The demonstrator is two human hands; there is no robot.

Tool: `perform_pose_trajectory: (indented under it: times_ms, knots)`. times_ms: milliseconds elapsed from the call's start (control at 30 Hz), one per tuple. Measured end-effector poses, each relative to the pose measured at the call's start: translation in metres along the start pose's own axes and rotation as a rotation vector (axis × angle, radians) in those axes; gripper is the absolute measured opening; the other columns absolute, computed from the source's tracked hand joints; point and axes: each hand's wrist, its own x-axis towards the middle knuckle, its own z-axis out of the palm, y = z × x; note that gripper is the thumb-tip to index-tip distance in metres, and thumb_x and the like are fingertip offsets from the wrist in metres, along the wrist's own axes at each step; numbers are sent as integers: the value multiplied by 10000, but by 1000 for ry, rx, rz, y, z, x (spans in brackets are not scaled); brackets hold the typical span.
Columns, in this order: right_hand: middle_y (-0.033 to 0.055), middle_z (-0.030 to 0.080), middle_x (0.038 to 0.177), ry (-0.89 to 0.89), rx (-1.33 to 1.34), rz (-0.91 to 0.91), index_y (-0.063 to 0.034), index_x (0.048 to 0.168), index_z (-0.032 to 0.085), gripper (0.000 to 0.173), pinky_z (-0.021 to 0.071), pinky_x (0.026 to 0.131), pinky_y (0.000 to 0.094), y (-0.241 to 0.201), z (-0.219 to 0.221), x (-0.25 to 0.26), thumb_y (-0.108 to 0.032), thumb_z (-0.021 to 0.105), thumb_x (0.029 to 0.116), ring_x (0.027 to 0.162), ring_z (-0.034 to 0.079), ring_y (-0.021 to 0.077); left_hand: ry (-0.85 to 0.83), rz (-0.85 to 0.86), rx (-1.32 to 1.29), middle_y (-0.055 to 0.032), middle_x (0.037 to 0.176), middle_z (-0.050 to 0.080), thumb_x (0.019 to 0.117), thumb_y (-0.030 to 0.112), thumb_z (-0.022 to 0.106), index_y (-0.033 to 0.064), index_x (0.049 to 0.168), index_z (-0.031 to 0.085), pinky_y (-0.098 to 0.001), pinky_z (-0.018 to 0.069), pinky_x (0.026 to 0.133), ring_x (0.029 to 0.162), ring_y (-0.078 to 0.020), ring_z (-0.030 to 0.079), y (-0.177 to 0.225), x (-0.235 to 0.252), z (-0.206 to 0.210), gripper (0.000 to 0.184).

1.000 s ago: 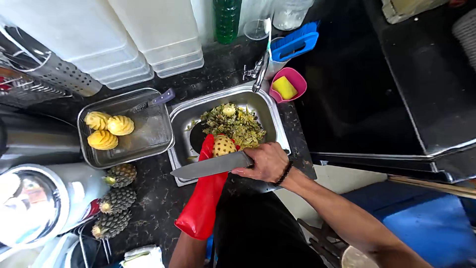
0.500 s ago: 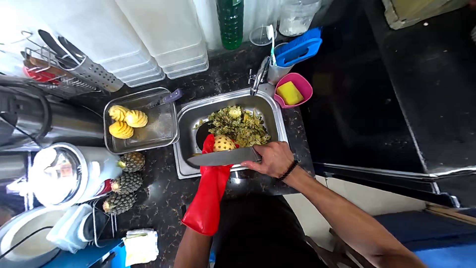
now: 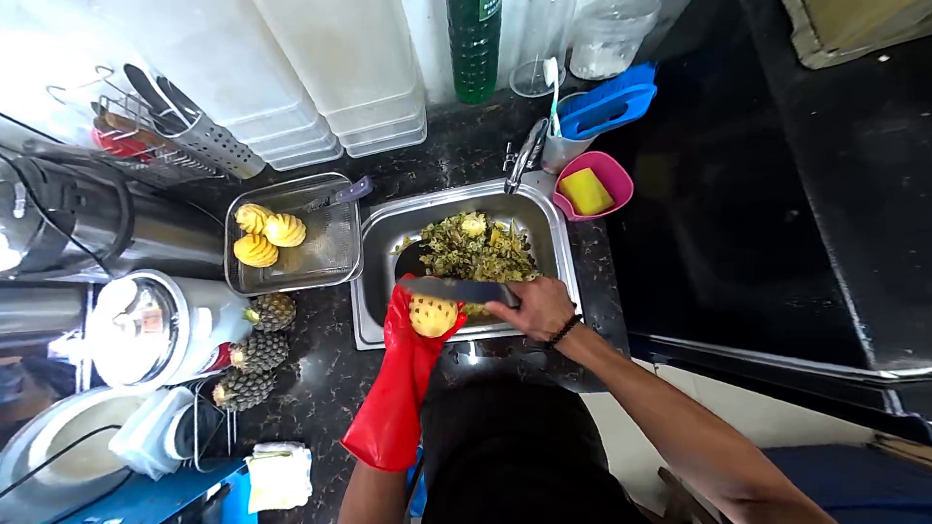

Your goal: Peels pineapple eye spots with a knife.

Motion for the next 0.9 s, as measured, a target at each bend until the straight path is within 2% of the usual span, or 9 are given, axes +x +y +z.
perform_pose_trajectory:
  times_ms: [100,200,300,367,467,533,633,767,900]
  knots:
    - [170,658,728,-87,88,181,-25,848,701,728,523,699,609,10,-1,0,-702,466,974,767,682,377,-24,-67,-45,-199,1254,630,1051,505,444,178,1410,524,-577,584,823,1047,-378,670,-2,13,-2,493]
    - [130,668,715,-135,102,62,-62,838,719,801,537,692,589,-14,-4,-13,-802,422,922,748,692,334,-19,-15,57,-142,1295,629,1097,461,323,183,1448,493,-524,560,889,1109,-299,649,-13,7,-6,479]
    - [92,663,695,-138,49,-51,-96,822,704,858,533,657,550,-36,-4,-20,-881,362,874,728,697,299,-69,105,339,-110,1306,571,1129,213,231,29,1465,388,-321,518,986,1142,-148,593,-18,-36,-4,413]
    - [86,660,693,-152,10,-64,-99,825,694,869,528,661,532,-43,-4,-22,-898,353,861,733,697,292,-116,213,456,-101,1298,580,1098,98,322,-10,1420,437,-273,490,1020,1163,-108,580,-21,-48,-14,359]
    - [73,640,647,-59,-30,-74,-107,782,686,879,517,608,504,-36,7,-25,-915,347,844,678,686,273,-240,211,313,-73,1373,590,1099,176,388,88,1463,474,-350,489,1051,1233,-136,577,-25,-27,-30,385]
    - [87,649,636,10,-53,-43,-99,777,698,869,521,579,520,-24,15,-26,-897,362,851,657,694,294,-183,106,163,-80,1332,600,1121,298,302,133,1453,463,-415,520,999,1181,-185,600,-25,-13,-25,405]
    - [153,675,704,-47,-4,135,-55,828,718,785,526,643,603,-1,16,-23,-790,459,917,739,702,377,-72,-19,38,-128,1275,640,1090,461,347,180,1419,520,-500,581,873,1100,-289,660,-20,1,-18,466]
    - [139,637,678,-118,97,188,-49,804,691,736,514,646,583,-1,11,-19,-731,460,960,714,673,352,-71,-9,90,-148,1251,646,1080,425,420,166,1421,531,-488,599,824,1057,-298,674,-20,3,-22,442]
    - [81,677,708,-165,104,23,-114,854,730,793,548,677,555,-31,4,-23,-844,423,888,741,701,285,-70,88,262,-88,1358,605,1125,316,276,131,1471,467,-414,523,1002,1202,-190,604,-31,-3,-32,436]
